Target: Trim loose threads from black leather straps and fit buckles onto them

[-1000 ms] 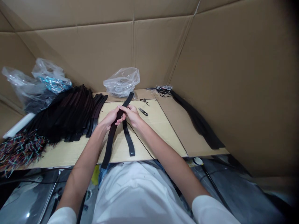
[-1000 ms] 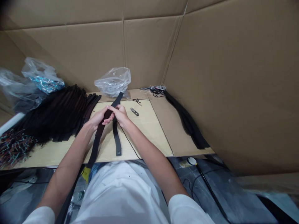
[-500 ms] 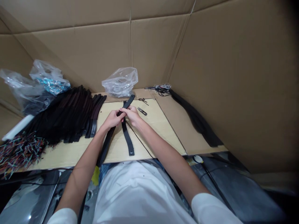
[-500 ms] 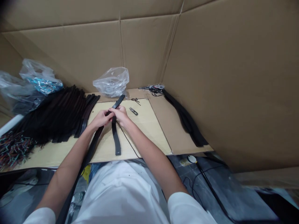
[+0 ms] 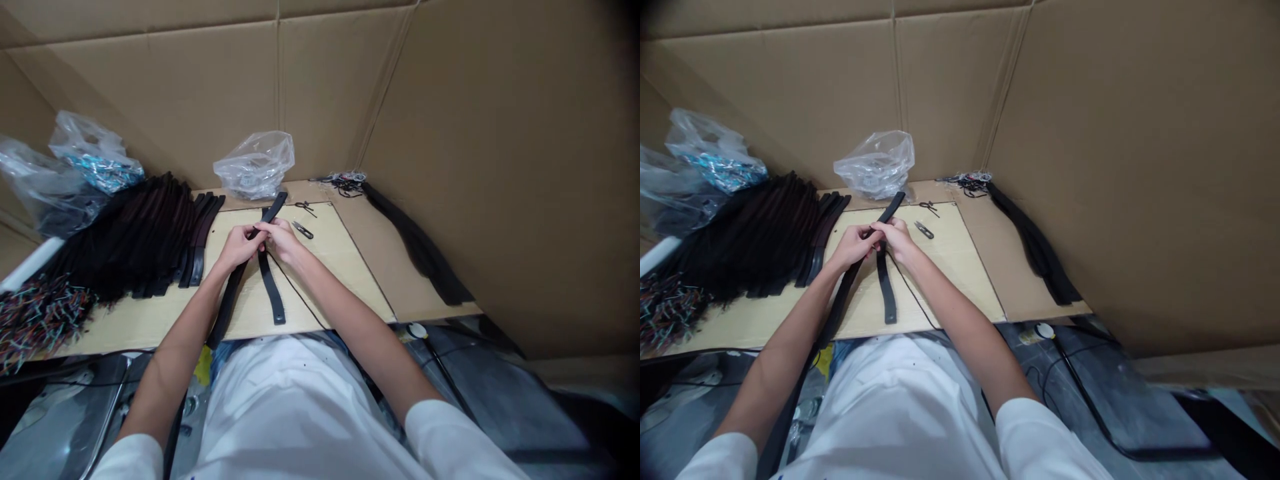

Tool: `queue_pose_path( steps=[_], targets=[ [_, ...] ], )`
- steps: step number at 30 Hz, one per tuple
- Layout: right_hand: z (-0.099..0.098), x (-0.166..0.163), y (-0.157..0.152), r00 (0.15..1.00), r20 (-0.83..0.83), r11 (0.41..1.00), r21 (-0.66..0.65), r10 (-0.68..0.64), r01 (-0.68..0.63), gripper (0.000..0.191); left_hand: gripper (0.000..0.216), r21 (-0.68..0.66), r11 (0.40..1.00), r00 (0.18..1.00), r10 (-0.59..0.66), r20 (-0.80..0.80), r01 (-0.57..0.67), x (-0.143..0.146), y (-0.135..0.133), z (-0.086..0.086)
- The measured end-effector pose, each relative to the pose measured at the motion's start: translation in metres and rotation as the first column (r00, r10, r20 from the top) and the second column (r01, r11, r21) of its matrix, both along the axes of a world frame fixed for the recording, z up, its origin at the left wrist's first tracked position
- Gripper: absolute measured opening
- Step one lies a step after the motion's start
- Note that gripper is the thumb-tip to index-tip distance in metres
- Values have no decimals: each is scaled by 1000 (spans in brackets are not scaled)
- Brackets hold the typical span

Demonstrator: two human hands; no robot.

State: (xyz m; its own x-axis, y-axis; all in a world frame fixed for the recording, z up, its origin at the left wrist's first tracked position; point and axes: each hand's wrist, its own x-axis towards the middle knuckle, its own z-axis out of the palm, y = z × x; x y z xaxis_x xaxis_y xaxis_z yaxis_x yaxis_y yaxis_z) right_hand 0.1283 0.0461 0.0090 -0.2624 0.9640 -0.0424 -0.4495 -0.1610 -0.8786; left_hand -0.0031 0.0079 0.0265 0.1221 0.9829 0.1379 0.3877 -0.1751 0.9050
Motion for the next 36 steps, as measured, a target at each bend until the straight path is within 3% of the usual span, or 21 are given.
queue_pose_path(
  steps=[5,10,17,20,23,26,28,29,31,32,33,34,36],
  targets=[
    [-3,3,2,997,-34,998,1,70,-70,15,32,24,999,998,50,-45,-49,0,-2,1],
    [-5,3,1,998,-38,999,6,51,-50,18,27,27,998,998,57,-32,-56,3,-3,3],
    [1,2,-5,997,-2,996,45,76,-75,28,13,-202,979,964,74,254,-22,9,-6,13],
    [1,-1,-8,999,12,998,50,46,-47,33,14,-220,975,950,74,304,-5,10,-7,15],
    [0,1,-4,998,69,997,81,13,-19,39,16,-212,977,946,55,320,15,8,-6,15],
    [2,16,12,953,282,983,175,-110,61,48,19,-223,975,943,82,324,-8,5,-3,14],
    [5,37,24,817,511,942,315,-269,113,50,20,-233,972,942,102,321,-26,3,-2,14],
    [6,49,29,701,605,901,415,-377,126,48,20,-237,971,942,103,320,-26,2,-1,13],
    [5,74,32,376,753,822,568,-540,41,29,22,-239,971,944,91,316,-13,1,0,12],
    [2,85,32,227,789,804,594,-571,-39,18,22,-236,972,947,82,312,-6,1,0,11],
    [-2,95,30,103,821,813,571,-562,-118,20,23,-231,973,949,73,306,-1,0,1,10],
    [-8,102,28,14,844,830,530,-536,-175,24,24,-225,974,952,68,299,2,0,1,9],
    [-19,110,25,-23,865,849,488,-502,-203,25,26,-221,975,956,63,287,2,0,2,8]
  ],
)
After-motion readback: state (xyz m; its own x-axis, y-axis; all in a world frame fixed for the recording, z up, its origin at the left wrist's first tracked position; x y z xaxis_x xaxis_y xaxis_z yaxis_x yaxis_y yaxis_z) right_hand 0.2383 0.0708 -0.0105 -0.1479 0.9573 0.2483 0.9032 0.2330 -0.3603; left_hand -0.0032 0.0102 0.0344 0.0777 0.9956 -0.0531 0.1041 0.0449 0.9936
